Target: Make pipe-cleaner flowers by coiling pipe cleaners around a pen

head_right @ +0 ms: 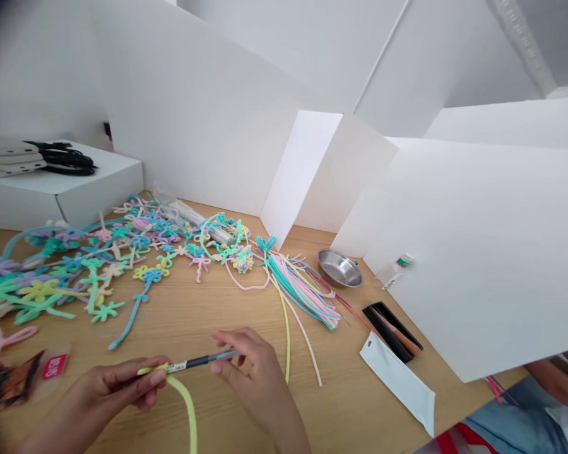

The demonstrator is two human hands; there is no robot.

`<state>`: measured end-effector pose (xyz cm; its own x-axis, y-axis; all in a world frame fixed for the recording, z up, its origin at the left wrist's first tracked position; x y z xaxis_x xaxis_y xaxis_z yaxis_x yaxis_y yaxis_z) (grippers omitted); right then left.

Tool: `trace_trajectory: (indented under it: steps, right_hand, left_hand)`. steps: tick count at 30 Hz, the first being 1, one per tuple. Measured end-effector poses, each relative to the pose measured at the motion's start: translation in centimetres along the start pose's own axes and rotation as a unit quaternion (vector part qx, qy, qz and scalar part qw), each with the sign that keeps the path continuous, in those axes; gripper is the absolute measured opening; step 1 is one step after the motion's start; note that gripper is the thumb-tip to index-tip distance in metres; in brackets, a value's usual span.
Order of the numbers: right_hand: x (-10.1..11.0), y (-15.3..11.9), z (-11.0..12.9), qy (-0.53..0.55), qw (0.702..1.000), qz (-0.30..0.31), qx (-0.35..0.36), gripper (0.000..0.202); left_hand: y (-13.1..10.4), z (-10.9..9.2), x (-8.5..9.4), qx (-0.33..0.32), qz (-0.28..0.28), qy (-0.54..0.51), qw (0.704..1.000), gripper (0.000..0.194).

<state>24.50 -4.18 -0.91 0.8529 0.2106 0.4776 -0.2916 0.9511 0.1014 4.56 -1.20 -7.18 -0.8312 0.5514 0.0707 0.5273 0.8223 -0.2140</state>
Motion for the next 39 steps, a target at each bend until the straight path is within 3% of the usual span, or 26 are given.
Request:
trace_trajectory:
  steps: [5,9,11,14,18,21,26,32,39]
  right_hand:
    - [-0.7,0.1,-0.5,0.053,0.998,-0.018,0.003,0.017]
    - [0.2,-0.6,0.6,-0.073,0.996,-0.038,0.044,0.034]
    - [0.2,-1.0,2.0,-0.205,0.974,-0.048,0.077,0.04]
    - [-1.3,-1.2,4.1,-0.372,0.918,-0.046,0.128,0.03]
    - [-4.0,-0.7,5.2,-0.43,0.887,-0.006,0.167,0.013]
    - [-5.1,0.0,4.7,-0.41,0.895,0.031,0.171,0.011]
    - [-5.2,0.9,3.3,-0.302,0.946,0.052,0.105,0.006]
    - [-5.2,1.8,2.0,-0.225,0.974,0.04,-0.009,0.007]
    - [-5.0,2.5,1.4,-0.093,0.994,0.045,-0.031,0.01]
  left_hand:
    - [0.1,0.2,-0.2,0.001,0.006,-0.04,0.999,0.021]
    - [0.2,0.3,-0.3,0.022,0.006,-0.063,0.998,0.023]
    - [0.2,0.3,-0.4,0.027,0.008,-0.069,0.997,0.022]
    - [0.2,0.2,-0.6,0.023,0.012,-0.066,0.997,0.021]
    - [0.1,-0.1,-1.4,0.011,0.029,-0.046,0.998,0.024]
    - [0.1,0.0,-1.8,0.002,0.04,-0.026,0.999,0.026]
    - [0.1,-0.5,-2.0,-0.027,0.051,-0.007,0.998,0.02]
    - [0.0,-0.4,-1.4,-0.087,-0.006,0.059,0.994,0.018]
    - [0.0,0.1,-1.2,-0.122,-0.026,0.077,0.989,0.015]
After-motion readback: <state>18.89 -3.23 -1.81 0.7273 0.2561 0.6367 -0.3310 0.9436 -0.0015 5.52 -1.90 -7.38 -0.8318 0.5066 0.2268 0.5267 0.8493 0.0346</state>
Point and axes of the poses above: each hand's wrist, its own y-axis towards the middle knuckle, its own x-axis out of the back of the hand, z = x × y, the point moved 7 cm from there along y, towards the middle knuckle, and after that the axes turned 10 degrees about z, right-handed, at the moved point
